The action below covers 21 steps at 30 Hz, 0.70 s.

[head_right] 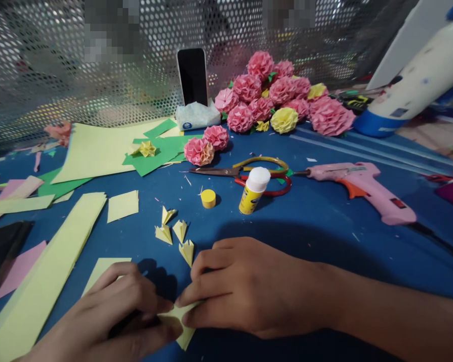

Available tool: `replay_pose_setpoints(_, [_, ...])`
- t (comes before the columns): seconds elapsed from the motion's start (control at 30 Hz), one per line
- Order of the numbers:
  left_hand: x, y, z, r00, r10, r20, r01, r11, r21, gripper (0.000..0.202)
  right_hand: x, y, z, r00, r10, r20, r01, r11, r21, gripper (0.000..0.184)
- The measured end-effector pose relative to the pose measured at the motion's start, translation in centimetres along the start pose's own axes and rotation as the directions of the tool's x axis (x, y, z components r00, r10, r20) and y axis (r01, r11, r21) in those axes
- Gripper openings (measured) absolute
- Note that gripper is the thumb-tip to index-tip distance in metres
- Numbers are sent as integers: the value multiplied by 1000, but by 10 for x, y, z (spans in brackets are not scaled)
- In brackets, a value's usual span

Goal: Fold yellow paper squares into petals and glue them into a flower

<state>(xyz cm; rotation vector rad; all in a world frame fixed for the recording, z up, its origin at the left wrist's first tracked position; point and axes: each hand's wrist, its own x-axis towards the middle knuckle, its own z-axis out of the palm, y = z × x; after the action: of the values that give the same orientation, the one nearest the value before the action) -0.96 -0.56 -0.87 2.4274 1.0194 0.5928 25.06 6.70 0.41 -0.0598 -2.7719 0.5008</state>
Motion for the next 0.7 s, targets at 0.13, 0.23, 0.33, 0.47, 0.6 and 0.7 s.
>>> replay_pose_setpoints(0.13, [-1, 2, 2, 999, -30, 13, 29, 999, 43, 24, 0, 2, -1, 1000, -7, 0, 7, 1000, 10, 18])
replay_pose_setpoints(0.23, [-1, 1, 2, 1000, -22, 5, 22, 998, 54, 25, 0, 2, -2, 1000, -2, 0, 2, 1000, 19, 20])
replay_pose_setpoints(0.33, [-1, 0, 2, 1000, -17, 4, 16, 998, 60, 26, 1, 1, -3, 1000, 0, 9, 0, 1000, 19, 19])
replay_pose_setpoints(0.47, [-1, 0, 2, 1000, -6, -7, 7, 999, 41, 26, 0, 0, -1, 1000, 13, 10, -13, 1000, 22, 20])
replay_pose_setpoints(0.6, [-2, 1, 4, 998, 8, -68, -6, 1000, 24, 24, -1, -1, -1, 1000, 27, 5, -28, 999, 23, 20])
replay_pose_setpoints(0.7, [-2, 2, 5, 996, 23, -91, -18, 998, 58, 19, 0, 0, -2, 1000, 20, 17, -20, 999, 33, 21])
